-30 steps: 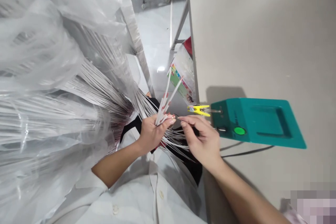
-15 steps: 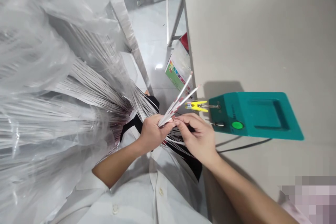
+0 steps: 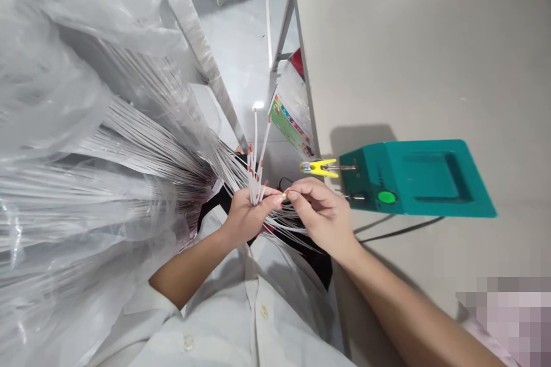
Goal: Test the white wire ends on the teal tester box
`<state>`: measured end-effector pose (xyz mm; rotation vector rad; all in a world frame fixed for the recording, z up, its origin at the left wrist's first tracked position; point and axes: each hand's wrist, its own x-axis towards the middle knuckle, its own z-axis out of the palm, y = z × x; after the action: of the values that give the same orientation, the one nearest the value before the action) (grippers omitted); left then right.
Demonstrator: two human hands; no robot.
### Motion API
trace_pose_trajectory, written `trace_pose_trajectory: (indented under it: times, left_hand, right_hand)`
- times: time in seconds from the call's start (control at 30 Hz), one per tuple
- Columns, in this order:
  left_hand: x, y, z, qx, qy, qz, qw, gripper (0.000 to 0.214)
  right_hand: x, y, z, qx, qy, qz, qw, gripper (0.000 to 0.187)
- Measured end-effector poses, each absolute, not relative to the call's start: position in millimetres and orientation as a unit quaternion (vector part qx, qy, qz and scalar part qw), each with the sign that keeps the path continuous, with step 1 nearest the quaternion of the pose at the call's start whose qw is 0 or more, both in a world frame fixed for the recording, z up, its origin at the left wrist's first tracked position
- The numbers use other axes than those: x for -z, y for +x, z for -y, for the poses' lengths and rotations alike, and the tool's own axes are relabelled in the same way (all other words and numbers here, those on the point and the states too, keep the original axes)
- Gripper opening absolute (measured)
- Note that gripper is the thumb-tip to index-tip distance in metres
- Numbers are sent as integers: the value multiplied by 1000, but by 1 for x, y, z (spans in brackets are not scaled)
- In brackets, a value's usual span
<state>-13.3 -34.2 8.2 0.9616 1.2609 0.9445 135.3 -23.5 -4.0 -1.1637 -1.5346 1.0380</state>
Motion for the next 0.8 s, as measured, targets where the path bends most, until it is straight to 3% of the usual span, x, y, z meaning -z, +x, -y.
trace_pose_trajectory:
  times: [0.07, 0.2, 0.4, 0.57, 0.8]
  left_hand:
    - [-10, -14, 33, -405, 432, -548, 591, 22]
    - [-8, -19, 33, -392, 461, -544, 582, 25]
    - [-8, -31, 26, -317, 540, -480, 615, 28]
    - [-10, -33, 20, -345, 508, -422, 667, 27]
    - [8, -18, 32, -409, 320, -405, 752, 25]
  right_hand:
    - [4, 138, 23, -408, -476, 626, 464, 8]
    - [-2, 144, 19, -400, -442, 666, 448, 23]
    - [-12, 151, 12, -446, -365, 730, 367, 8]
    - [-10, 147, 14, -570, -370, 604, 417, 2]
    - [-1, 133, 22, -714, -407, 378, 427, 11]
